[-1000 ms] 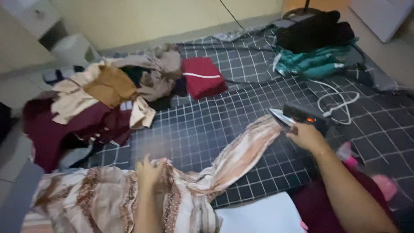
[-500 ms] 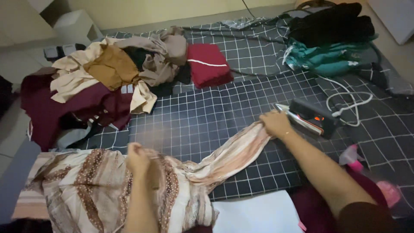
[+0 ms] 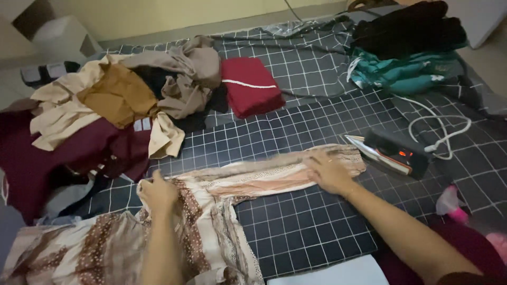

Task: The recorder is ironing various pieces of clothing on a bed.

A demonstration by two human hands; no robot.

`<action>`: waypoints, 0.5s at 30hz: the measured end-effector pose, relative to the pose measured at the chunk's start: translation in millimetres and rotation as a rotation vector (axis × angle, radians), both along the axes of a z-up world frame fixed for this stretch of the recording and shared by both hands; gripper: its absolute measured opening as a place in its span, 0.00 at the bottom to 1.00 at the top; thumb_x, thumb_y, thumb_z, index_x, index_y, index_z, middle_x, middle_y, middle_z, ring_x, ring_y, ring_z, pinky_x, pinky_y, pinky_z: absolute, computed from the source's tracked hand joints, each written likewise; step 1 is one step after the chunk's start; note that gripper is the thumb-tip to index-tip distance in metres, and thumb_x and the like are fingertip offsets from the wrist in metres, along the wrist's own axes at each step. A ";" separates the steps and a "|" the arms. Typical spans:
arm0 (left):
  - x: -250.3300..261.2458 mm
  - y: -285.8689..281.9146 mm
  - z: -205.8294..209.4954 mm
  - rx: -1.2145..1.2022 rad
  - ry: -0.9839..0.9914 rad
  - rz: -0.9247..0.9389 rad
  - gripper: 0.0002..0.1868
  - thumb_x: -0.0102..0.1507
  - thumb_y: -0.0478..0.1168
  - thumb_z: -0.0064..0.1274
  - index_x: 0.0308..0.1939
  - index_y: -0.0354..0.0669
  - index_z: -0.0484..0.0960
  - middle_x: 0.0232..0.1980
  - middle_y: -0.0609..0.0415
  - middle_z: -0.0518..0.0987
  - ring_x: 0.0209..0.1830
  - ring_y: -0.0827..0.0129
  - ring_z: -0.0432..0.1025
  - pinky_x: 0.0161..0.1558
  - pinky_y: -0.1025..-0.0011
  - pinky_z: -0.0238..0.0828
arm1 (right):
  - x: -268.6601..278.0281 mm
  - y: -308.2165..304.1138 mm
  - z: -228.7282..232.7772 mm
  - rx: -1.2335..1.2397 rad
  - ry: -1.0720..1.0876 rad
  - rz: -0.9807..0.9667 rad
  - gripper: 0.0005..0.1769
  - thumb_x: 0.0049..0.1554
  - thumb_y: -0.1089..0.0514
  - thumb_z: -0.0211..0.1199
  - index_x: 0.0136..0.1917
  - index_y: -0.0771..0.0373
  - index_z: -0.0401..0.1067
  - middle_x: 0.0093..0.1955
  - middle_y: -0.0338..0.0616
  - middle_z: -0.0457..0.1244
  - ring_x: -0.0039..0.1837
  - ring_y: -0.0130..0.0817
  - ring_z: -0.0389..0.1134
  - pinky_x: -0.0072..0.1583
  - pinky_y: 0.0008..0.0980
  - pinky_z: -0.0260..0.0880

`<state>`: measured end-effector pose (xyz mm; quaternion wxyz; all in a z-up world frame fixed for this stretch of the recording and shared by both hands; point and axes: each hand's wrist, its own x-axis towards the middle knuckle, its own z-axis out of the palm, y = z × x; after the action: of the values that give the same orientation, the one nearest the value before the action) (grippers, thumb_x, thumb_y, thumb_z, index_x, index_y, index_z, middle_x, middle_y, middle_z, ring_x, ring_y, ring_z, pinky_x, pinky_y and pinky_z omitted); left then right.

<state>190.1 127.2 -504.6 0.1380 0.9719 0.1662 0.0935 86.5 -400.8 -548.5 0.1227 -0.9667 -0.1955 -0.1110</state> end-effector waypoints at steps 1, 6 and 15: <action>-14.1 -15.0 11.6 -0.002 0.005 0.007 0.34 0.59 0.49 0.59 0.69 0.52 0.71 0.70 0.32 0.64 0.68 0.38 0.61 0.65 0.45 0.57 | 5.5 -5.4 2.7 -0.002 0.005 0.007 0.28 0.56 0.43 0.61 0.64 0.60 0.71 0.71 0.61 0.58 0.72 0.61 0.57 0.68 0.57 0.57; -104.6 -85.8 73.3 0.215 0.182 -0.142 0.51 0.55 0.65 0.60 0.78 0.55 0.60 0.80 0.30 0.48 0.78 0.35 0.41 0.66 0.34 0.31 | 5.5 -17.9 4.2 -0.007 0.063 -0.308 0.39 0.57 0.40 0.61 0.75 0.61 0.60 0.79 0.61 0.47 0.78 0.63 0.45 0.73 0.56 0.50; -171.2 -88.4 -17.3 0.195 0.400 -0.482 0.16 0.67 0.46 0.46 0.57 0.52 0.80 0.50 0.40 0.83 0.49 0.45 0.80 0.48 0.49 0.77 | -35.5 -72.2 -19.9 -0.232 0.094 -0.127 0.14 0.57 0.54 0.57 0.57 0.50 0.73 0.58 0.46 0.65 0.66 0.48 0.65 0.66 0.49 0.65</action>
<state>18.9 38.9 -522.0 0.0270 0.9910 -0.0544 -0.1190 51.0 -473.0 -568.4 0.0117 -0.9889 -0.1394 -0.0500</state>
